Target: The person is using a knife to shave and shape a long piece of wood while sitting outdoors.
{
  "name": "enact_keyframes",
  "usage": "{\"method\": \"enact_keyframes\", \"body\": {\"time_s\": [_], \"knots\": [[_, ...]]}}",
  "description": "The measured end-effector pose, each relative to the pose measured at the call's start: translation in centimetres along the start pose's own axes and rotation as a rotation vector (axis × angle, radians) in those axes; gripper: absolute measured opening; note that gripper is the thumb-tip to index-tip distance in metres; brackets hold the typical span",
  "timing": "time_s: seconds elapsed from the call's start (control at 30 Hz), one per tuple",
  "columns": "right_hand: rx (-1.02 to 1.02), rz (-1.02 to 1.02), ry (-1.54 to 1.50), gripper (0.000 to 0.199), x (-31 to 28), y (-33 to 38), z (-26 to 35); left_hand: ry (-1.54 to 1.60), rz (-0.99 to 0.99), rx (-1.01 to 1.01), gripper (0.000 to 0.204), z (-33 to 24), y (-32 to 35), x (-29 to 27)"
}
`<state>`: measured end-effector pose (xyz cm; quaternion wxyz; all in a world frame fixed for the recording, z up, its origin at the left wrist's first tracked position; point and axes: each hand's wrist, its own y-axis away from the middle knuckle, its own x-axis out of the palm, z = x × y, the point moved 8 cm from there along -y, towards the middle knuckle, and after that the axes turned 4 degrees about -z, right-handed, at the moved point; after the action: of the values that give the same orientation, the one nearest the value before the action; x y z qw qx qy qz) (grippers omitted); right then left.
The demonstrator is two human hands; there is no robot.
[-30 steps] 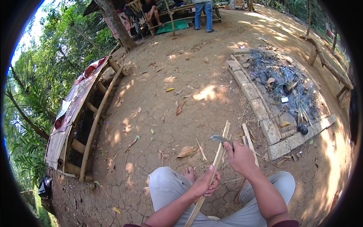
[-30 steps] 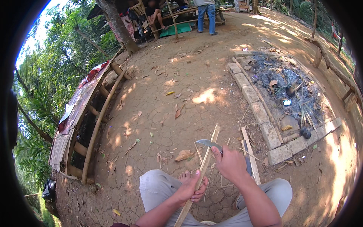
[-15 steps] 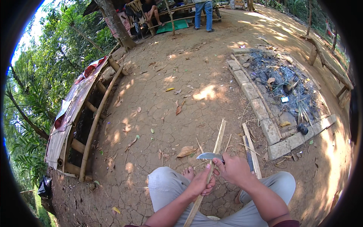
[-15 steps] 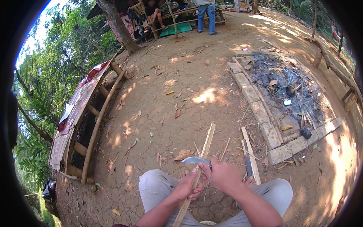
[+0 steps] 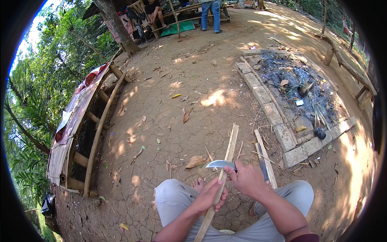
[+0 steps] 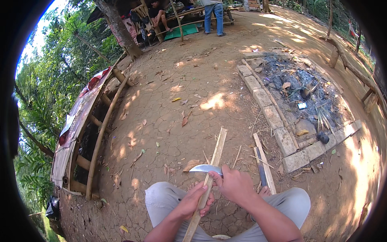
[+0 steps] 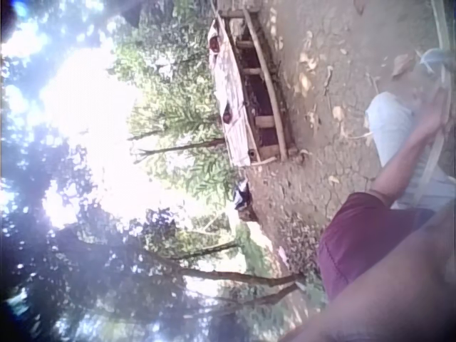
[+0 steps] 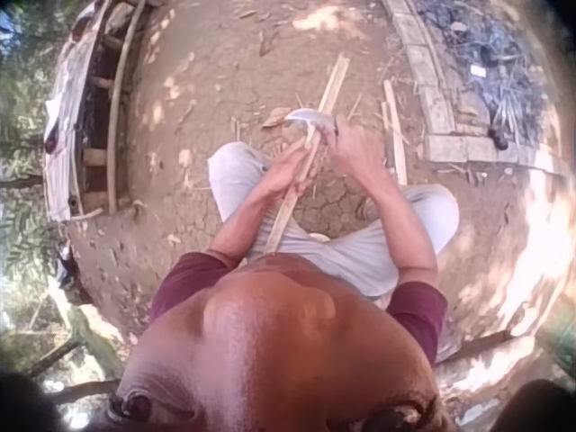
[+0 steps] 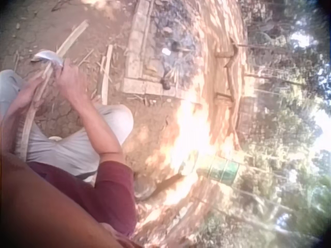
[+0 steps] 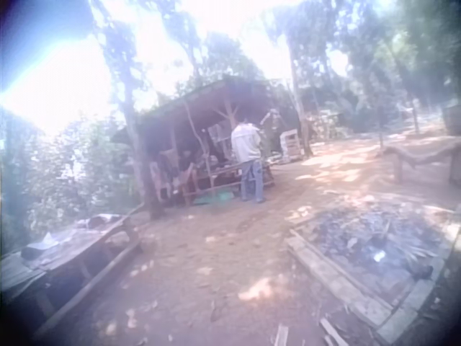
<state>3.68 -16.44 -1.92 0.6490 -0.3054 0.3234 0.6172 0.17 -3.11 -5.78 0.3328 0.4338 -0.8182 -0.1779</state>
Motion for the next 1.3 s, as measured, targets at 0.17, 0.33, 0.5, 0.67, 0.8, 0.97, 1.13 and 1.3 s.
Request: {"method": "enact_keyframes", "body": {"time_s": [0.17, 0.33, 0.5, 0.67, 0.8, 0.97, 1.13, 1.3], "knots": [[-0.02, -0.031, 0.023, 0.054, -0.6, -0.1, 0.5, 0.068, 0.066, -0.061, 0.036, 0.2, 0.2, -0.1], [-0.081, -0.014, 0.122, 0.052, -0.1, 0.2, 1.2, 0.06, -0.037, -0.063, 0.039, 0.4, -0.1, -0.9], [-0.127, 0.008, 0.091, 0.051, 0.7, 1.2, 2.5, 0.038, -0.072, -0.056, 0.036, 0.5, -0.3, -1.8], [-0.194, -0.04, 0.043, 0.052, 0.7, 0.8, 3.1, 0.104, -0.094, -0.064, 0.037, 0.6, 0.0, -2.3], [-0.17, -0.02, 0.006, 0.052, 0.4, 1.3, 2.3, 0.106, -0.08, -0.04, 0.036, 0.3, -0.4, -1.8], [-0.16, 0.011, -0.044, 0.052, 1.0, 1.7, 2.1, 0.126, -0.069, -0.042, 0.036, 0.5, 0.2, -2.1], [-0.184, 0.003, -0.053, 0.051, 1.3, 1.8, 2.3, 0.086, -0.092, -0.027, 0.034, 0.1, 0.1, -1.7], [-0.181, -0.007, -0.009, 0.053, 1.4, 1.6, 2.2, 0.061, -0.143, -0.053, 0.033, 0.7, -0.1, -2.1]]}}
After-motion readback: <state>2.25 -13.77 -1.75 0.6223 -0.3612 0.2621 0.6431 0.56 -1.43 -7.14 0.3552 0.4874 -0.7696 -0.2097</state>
